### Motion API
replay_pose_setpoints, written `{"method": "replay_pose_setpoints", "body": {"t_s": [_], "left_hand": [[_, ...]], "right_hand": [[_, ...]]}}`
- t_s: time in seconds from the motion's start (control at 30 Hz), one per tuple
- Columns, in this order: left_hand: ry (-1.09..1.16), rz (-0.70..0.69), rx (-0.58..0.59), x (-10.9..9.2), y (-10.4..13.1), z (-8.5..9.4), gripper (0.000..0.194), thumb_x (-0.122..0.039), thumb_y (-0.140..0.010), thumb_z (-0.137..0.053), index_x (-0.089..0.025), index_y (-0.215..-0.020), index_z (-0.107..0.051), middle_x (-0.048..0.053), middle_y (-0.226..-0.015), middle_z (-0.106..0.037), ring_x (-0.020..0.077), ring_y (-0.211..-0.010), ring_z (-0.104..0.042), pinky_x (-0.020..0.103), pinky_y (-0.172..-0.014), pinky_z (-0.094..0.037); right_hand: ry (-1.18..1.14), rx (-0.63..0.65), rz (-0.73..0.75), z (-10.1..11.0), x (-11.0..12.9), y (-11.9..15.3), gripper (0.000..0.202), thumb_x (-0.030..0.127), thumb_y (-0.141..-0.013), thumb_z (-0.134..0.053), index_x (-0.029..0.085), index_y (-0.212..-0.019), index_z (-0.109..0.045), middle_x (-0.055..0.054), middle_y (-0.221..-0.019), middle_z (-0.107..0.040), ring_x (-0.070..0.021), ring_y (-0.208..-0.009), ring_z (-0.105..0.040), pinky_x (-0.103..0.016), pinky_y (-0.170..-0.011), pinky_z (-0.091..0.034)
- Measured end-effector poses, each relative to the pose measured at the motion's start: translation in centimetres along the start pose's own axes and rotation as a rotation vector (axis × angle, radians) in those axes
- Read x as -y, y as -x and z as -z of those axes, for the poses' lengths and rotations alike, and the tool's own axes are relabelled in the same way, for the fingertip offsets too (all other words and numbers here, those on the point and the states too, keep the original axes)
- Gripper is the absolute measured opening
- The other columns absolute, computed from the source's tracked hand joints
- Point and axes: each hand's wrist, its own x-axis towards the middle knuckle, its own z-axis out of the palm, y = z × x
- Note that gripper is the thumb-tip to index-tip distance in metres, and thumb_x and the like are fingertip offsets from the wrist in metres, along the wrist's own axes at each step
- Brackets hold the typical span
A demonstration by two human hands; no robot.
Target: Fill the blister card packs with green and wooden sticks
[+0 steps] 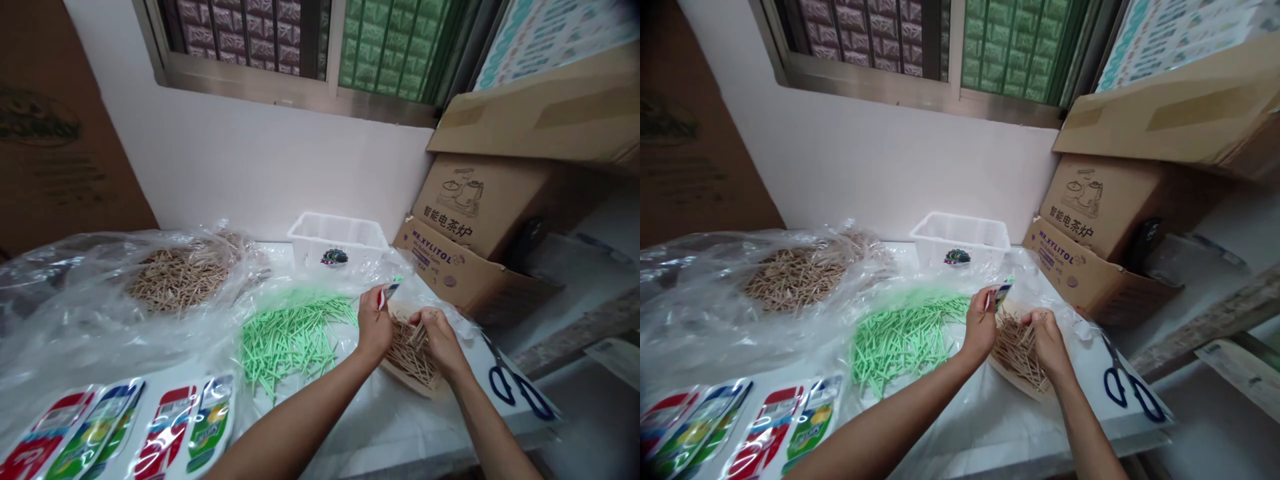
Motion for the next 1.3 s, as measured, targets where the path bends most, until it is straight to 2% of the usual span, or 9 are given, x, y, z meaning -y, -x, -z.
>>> {"method": "replay_pose_setpoints", "body": {"t_s": [0.1, 0.23, 0.43, 0.63, 0.77, 0.87, 1.07, 1.17, 1.3], "left_hand": [[0.027, 0.054, -0.047, 0.2, 0.2, 0.5, 0.025, -0.02, -0.087, -0.04, -0.021, -0.102, -0.059, 0.006, -0.103, -0.06, 0.0198, -0.1, -0.05, 0.032, -0.092, -0.036], [0.089, 0.143, -0.093, 0.4, 0.8, -0.3, 0.023, -0.024, -0.088, -0.04, -0.02, -0.1, -0.059, 0.006, -0.1, -0.059, 0.0198, -0.098, -0.05, 0.031, -0.09, -0.037], [0.192, 0.203, -0.118, 0.0, 1.0, -2.0, 0.019, -0.023, -0.086, -0.042, -0.019, -0.093, -0.06, 0.005, -0.094, -0.058, 0.0187, -0.093, -0.05, 0.029, -0.087, -0.038], [0.635, 0.406, -0.137, -0.7, 0.6, -2.1, 0.023, -0.044, -0.085, -0.046, -0.02, -0.086, -0.047, -0.004, -0.072, -0.045, 0.0087, -0.057, -0.047, 0.019, -0.055, -0.041], [0.746, 0.42, -0.165, -0.8, 1.0, -1.0, 0.025, -0.045, -0.084, -0.048, -0.02, -0.084, -0.044, -0.007, -0.064, -0.039, 0.0048, -0.047, -0.039, 0.016, -0.047, -0.033], [0.718, 0.42, -0.181, -0.4, 1.0, -0.4, 0.027, -0.047, -0.084, -0.048, -0.02, -0.084, -0.045, -0.007, -0.064, -0.039, 0.0053, -0.047, -0.039, 0.016, -0.047, -0.033], [0.479, 0.247, -0.243, -0.5, -0.9, -1.4, 0.028, -0.043, -0.087, -0.044, -0.017, -0.083, -0.054, 0.0, -0.077, -0.053, 0.012, -0.072, -0.048, 0.021, -0.069, -0.04], [0.429, 0.213, -0.204, -0.8, -1.4, -1.0, 0.03, -0.043, -0.086, -0.045, -0.016, -0.083, -0.057, 0.001, -0.075, -0.056, 0.0129, -0.07, -0.049, 0.022, -0.068, -0.039], [0.297, 0.203, -0.106, -0.4, -0.7, 2.1, 0.034, -0.046, -0.081, -0.053, -0.014, -0.07, -0.06, -0.001, -0.062, -0.055, 0.0122, -0.062, -0.047, 0.022, -0.061, -0.037]], "right_hand": [[-0.32, -0.124, -0.053, -0.6, -0.5, -0.6, 0.021, 0.041, -0.076, -0.058, 0.023, -0.077, -0.049, 0.005, -0.07, -0.054, -0.0139, -0.065, -0.055, -0.033, -0.071, -0.047], [-0.489, -0.153, -0.052, -2.3, -0.1, -0.6, 0.025, 0.041, -0.072, -0.063, 0.022, -0.072, -0.047, 0.007, -0.064, -0.05, -0.011, -0.059, -0.053, -0.034, -0.071, -0.05], [-0.625, -0.18, -0.071, -3.5, 1.6, -0.1, 0.023, 0.035, -0.071, -0.069, 0.022, -0.079, -0.052, 0.006, -0.071, -0.059, -0.0101, -0.069, -0.06, -0.03, -0.076, -0.051], [-0.784, -0.06, -0.205, -6.0, 3.0, 2.4, 0.017, 0.033, -0.076, -0.065, 0.021, -0.084, -0.055, 0.004, -0.077, -0.062, -0.0105, -0.076, -0.062, -0.028, -0.08, -0.051], [-0.694, -0.066, -0.223, -8.6, 3.3, 4.4, 0.022, 0.038, -0.078, -0.062, 0.022, -0.092, -0.055, 0.003, -0.078, -0.062, -0.014, -0.078, -0.062, -0.031, -0.077, -0.052], [-0.597, -0.015, -0.192, -9.0, 2.7, 4.2, 0.025, 0.044, -0.077, -0.06, 0.021, -0.087, -0.055, 0.001, -0.078, -0.062, -0.0161, -0.078, -0.062, -0.034, -0.076, -0.051], [-0.313, -0.211, 0.004, -5.0, 0.7, -0.6, 0.032, 0.053, -0.076, -0.054, 0.022, -0.074, -0.049, 0.004, -0.07, -0.055, -0.0133, -0.07, -0.056, -0.033, -0.078, -0.047], [-0.17, -0.247, 0.029, -2.8, 0.9, -1.5, 0.029, 0.048, -0.074, -0.06, 0.02, -0.076, -0.053, 0.002, -0.072, -0.057, -0.014, -0.07, -0.054, -0.029, -0.074, -0.044], [0.294, 0.04, 0.073, -1.9, 2.9, 0.1, 0.026, 0.047, -0.084, -0.047, 0.022, -0.085, -0.05, 0.002, -0.072, -0.057, -0.0148, -0.064, -0.053, -0.027, -0.065, -0.042]]}}
